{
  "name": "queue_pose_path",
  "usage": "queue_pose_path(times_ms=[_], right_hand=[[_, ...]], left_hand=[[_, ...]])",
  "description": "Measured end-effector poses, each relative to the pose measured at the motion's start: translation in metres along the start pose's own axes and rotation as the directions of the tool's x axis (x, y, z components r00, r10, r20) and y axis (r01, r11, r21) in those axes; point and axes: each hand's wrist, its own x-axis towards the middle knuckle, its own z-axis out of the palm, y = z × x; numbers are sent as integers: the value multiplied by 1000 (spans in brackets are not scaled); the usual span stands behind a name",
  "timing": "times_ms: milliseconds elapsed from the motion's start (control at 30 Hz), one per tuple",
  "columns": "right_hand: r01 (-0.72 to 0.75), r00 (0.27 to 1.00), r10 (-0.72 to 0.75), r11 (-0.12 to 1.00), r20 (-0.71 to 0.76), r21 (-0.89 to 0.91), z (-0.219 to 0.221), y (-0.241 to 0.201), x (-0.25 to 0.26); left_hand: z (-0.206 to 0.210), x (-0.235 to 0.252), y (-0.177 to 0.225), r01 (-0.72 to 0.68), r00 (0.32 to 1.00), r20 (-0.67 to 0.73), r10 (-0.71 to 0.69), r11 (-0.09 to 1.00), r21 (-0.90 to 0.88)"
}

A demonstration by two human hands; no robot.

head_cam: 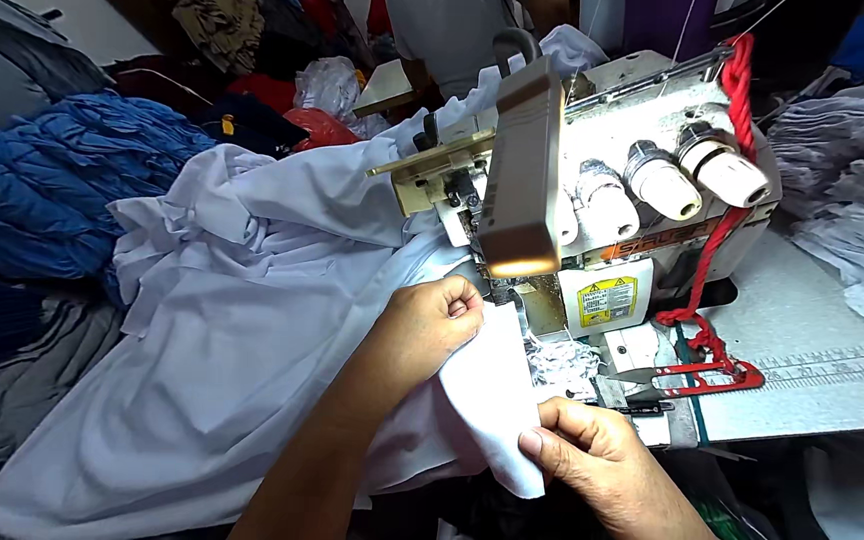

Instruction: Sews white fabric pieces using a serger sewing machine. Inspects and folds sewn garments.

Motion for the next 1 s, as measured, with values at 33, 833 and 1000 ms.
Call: queue_pose_path(times_ms=[33,833,1000], right_hand=[[10,1000,-10,1000,-10,-1,-1,1,2],[42,993,-56,991,-109,-131,-6,5,14],[41,991,-59,988,-119,-150,-4,6,15]], left_hand=[[0,2,0,0,1000,-4,0,1000,3],[16,6,0,-51,977,-199,77,990,133],[14,9,-3,-79,981,-169,98,990,115]])
